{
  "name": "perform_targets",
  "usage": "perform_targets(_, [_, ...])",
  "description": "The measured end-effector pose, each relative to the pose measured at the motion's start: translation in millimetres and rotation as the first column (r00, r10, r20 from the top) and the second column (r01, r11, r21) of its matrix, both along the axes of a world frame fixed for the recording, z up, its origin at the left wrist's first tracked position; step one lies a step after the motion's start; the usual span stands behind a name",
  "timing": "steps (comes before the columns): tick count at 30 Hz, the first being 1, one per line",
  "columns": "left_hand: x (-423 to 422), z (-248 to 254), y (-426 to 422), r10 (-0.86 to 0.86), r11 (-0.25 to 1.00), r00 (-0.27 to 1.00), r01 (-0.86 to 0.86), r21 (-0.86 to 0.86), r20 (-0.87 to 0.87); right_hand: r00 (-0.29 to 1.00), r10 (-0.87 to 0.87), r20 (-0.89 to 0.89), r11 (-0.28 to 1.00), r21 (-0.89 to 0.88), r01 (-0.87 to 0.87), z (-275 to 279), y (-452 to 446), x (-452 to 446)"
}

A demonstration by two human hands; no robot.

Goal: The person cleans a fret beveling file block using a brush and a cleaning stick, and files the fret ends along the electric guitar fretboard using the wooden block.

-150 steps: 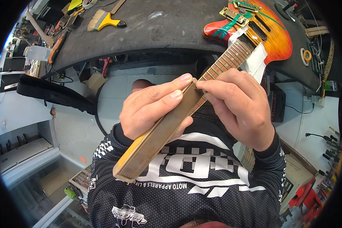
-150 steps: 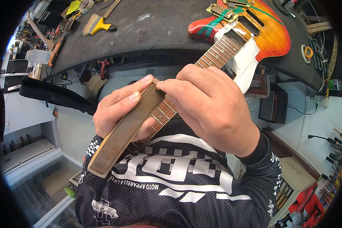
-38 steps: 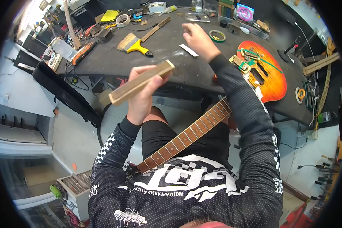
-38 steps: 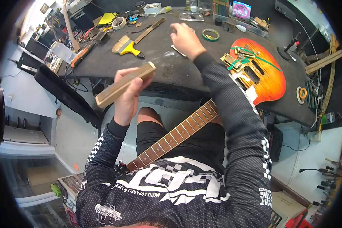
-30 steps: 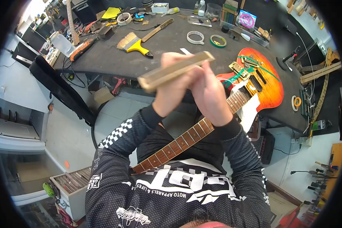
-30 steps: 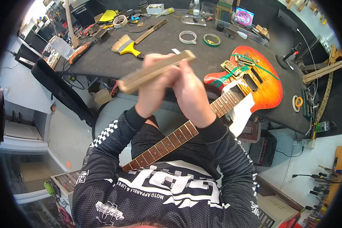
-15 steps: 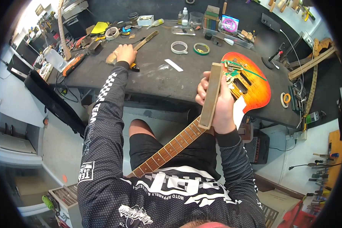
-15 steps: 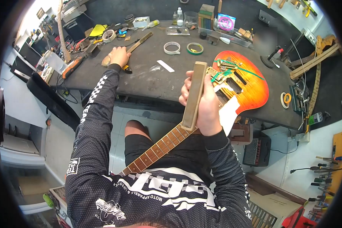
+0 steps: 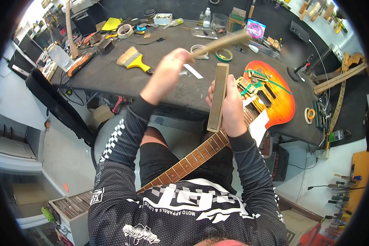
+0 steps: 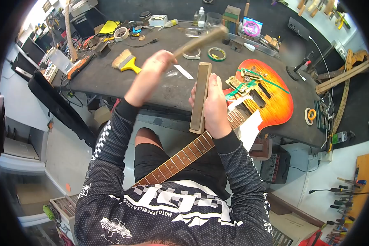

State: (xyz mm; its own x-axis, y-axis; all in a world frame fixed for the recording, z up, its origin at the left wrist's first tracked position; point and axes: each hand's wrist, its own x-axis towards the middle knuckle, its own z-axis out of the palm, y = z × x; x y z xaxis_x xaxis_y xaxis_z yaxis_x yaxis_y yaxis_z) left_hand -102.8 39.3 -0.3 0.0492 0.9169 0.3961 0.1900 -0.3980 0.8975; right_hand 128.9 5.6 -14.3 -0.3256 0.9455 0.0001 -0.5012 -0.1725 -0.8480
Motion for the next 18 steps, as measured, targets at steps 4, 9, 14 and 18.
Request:
perform_targets(4, [24, -21, -36, 0.014, 1.0, 0.989, -0.015, -0.001, -0.147, 0.998, -0.067, -0.013, 0.996, 0.056, 0.067, 7, -8, -11])
perform_targets(9, [-40, -59, -45, 0.209, 0.977, 0.937, -0.21, 0.027, -0.281, 0.987, -0.052, -0.149, 0.988, 0.139, 0.073, -10, -2, 15])
perform_targets(14, [15, 8, -47, 0.11, 0.991, 0.987, -0.101, 0.086, -0.115, 0.994, -0.037, -0.102, 0.988, 0.143, 0.051, 7, -15, -2])
perform_targets(18, [3, -15, -49, 0.173, 0.983, 0.953, -0.15, 0.108, -0.249, 0.989, -0.095, -0.114, 0.958, 0.26, 0.122, 27, -20, 12])
